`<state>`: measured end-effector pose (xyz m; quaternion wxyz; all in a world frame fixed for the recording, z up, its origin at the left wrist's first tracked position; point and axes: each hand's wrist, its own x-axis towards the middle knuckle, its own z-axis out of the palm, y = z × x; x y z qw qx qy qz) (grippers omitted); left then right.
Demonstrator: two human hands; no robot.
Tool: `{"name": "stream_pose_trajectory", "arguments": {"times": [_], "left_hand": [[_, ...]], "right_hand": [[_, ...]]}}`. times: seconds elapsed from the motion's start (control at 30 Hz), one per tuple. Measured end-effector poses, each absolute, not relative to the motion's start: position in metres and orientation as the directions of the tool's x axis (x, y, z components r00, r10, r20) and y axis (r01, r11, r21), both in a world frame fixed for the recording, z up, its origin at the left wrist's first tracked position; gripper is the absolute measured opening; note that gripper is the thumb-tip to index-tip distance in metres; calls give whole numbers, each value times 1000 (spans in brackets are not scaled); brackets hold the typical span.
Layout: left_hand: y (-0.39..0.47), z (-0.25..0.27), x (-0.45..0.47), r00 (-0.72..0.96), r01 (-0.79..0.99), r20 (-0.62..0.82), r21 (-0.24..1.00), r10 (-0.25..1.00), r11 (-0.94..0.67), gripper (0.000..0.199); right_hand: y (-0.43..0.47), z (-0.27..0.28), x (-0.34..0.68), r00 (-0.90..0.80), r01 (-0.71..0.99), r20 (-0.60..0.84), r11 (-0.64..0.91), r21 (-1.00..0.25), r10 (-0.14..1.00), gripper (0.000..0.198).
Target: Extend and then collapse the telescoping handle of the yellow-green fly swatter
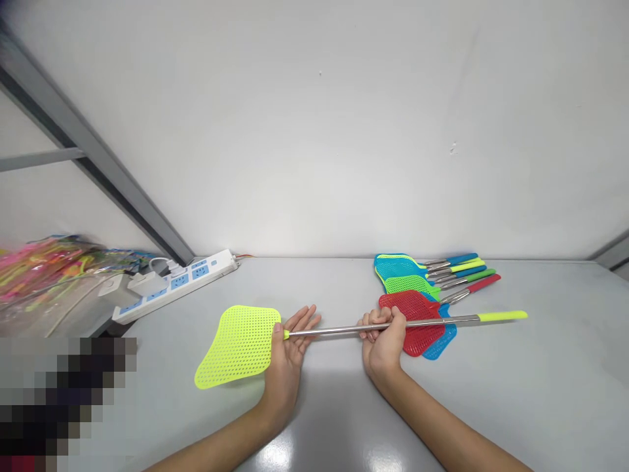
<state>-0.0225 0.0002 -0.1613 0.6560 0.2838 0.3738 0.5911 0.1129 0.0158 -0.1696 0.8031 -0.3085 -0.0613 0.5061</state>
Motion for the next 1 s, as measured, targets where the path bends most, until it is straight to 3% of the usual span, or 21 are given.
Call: {"name": "stream_pose_trajectory", "arguments": {"times": [0.57, 1.0], "left_hand": [[-5, -158, -20, 164, -664, -230, 693, 959, 280, 51], [-30, -147, -20, 202, -614, -188, 740, 961, 274, 54]], "right_hand": [[1, -165, 99, 514, -743, -216, 306, -595, 830, 35], [-13, -163, 87, 440, -762, -246, 214, -611, 864, 42]]}}
